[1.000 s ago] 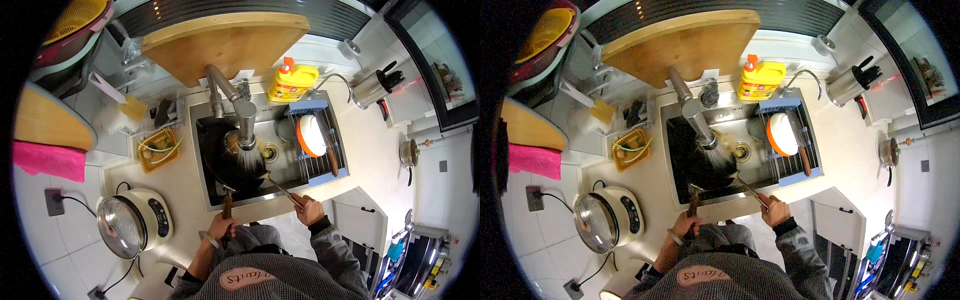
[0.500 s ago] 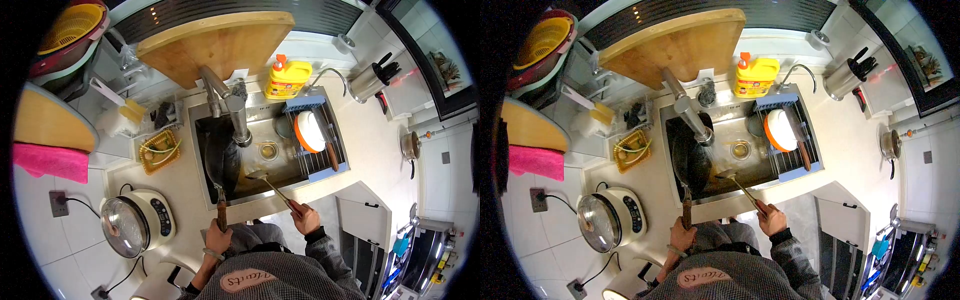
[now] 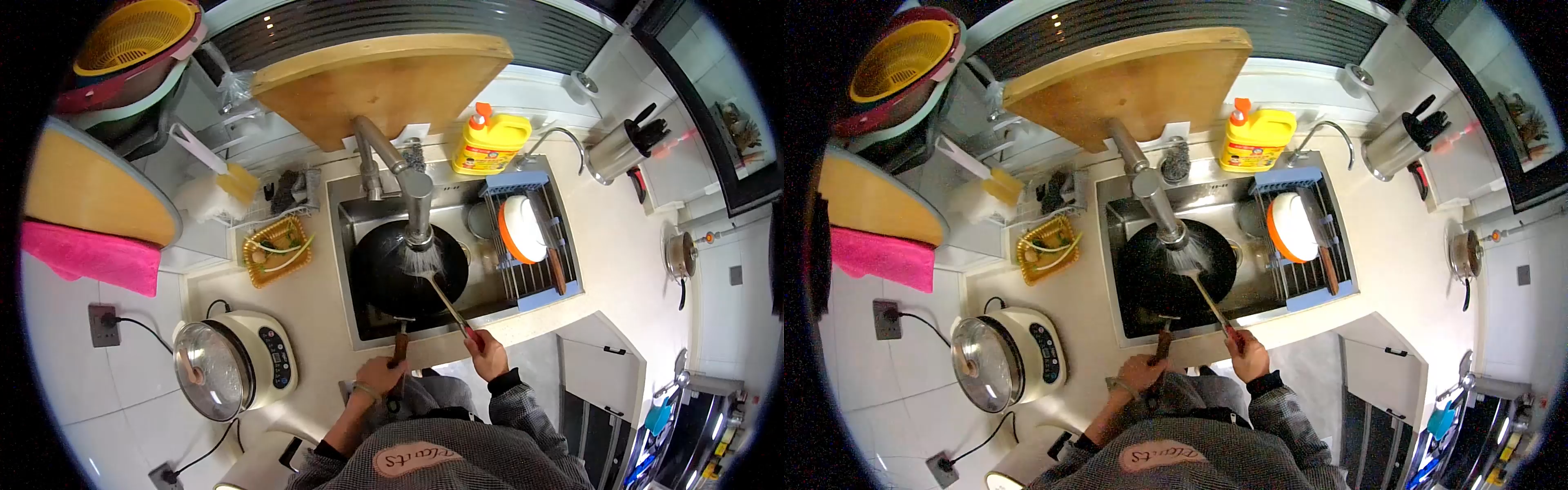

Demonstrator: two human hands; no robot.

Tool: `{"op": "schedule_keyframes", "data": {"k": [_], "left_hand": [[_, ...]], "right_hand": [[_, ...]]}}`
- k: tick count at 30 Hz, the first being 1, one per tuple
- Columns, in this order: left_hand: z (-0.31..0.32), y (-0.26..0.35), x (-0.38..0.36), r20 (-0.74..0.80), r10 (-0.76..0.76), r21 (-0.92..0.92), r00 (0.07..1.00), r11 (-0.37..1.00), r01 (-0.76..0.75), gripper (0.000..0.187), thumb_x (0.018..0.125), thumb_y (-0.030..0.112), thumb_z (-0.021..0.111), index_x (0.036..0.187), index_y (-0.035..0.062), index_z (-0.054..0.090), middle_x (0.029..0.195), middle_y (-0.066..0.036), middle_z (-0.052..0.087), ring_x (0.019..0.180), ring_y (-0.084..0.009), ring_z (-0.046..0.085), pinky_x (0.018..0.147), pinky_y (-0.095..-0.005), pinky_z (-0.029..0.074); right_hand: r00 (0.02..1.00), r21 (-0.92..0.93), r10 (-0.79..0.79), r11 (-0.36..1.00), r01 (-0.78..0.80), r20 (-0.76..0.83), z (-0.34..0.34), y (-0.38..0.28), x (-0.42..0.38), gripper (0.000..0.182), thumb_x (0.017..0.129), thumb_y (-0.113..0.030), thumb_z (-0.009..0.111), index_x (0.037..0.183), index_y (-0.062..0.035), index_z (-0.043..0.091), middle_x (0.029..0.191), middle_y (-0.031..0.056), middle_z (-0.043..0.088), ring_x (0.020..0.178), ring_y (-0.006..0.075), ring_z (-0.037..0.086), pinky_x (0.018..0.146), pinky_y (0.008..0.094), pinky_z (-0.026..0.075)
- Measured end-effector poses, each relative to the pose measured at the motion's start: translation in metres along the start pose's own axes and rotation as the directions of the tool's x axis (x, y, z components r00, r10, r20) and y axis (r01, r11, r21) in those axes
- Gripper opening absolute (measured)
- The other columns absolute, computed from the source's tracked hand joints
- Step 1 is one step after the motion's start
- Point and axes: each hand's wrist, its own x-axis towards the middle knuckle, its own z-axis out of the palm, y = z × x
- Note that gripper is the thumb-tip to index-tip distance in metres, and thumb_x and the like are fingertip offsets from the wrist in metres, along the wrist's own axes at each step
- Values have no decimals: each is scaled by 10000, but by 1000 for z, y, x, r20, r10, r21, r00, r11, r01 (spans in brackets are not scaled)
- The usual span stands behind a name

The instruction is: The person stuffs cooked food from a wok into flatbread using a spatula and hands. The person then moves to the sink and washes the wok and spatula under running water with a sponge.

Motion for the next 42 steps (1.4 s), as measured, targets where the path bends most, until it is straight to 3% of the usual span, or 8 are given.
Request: {"op": "schedule_keyframes", "data": {"k": [3,9,11,15,20,25,28,42], "left_hand": [[-43,32,15,-160,-142,309,977,933,186,528,829,536,490,775,41,666,710,-156,639,723,-335,619,659,-427,484],[-87,-8,105,-179,62,287,982,958,-8,611,853,567,414,746,12,645,668,-159,620,704,-335,614,676,-433,476],[-76,4,124,279,-319,300,906,925,233,679,857,597,372,731,-17,632,623,-170,587,668,-328,607,664,-428,465],[-24,31,108,391,-163,262,906,963,61,724,850,616,360,734,-44,634,680,-172,597,687,-289,593,686,-411,442],[25,-11,88,70,156,-453,985,885,-108,333,852,302,548,929,-13,624,809,-175,639,766,-297,619,705,-381,474],[10,-27,139,268,-422,391,866,869,302,290,863,160,516,1078,-23,579,1001,-185,623,868,-297,613,753,-413,485],[43,-97,203,437,-582,827,686,560,-50,411,894,276,460,1211,16,492,1130,-234,531,911,-347,567,780,-421,497],[47,-118,226,186,-394,601,900,770,213,431,853,163,524,1254,27,442,1108,-224,551,931,-353,573,810,-401,491]], "right_hand": [[956,498,162,824,-268,246,10,6,1,282,819,-149,605,1007,37,509,714,117,599,599,200,585,559,332,467],[983,375,158,909,-180,89,27,40,-8,280,815,-132,596,1013,34,488,716,83,591,573,124,538,509,250,426],[983,347,167,920,-181,71,21,42,-10,293,803,-155,613,999,23,488,705,72,587,519,101,514,446,239,397],[930,401,339,839,-367,142,-1,25,-8,269,792,-153,621,969,1,489,655,53,565,428,83,458,360,237,339],[906,396,390,815,-424,166,-8,14,-1,286,812,-180,631,980,10,499,680,52,562,560,93,491,481,250,386],[970,381,242,896,-228,12,2,37,3,262,806,-154,613,979,17,515,668,49,576,446,81,464,376,232,337],[937,346,346,873,-342,54,-12,20,8,275,810,-158,603,998,28,525,697,59,591,470,88,489,421,243,382],[938,231,341,909,-347,65,-20,-3,-1,367,747,-118,723,997,-2,482,626,19,509,562,78,445,505,239,384]]}}
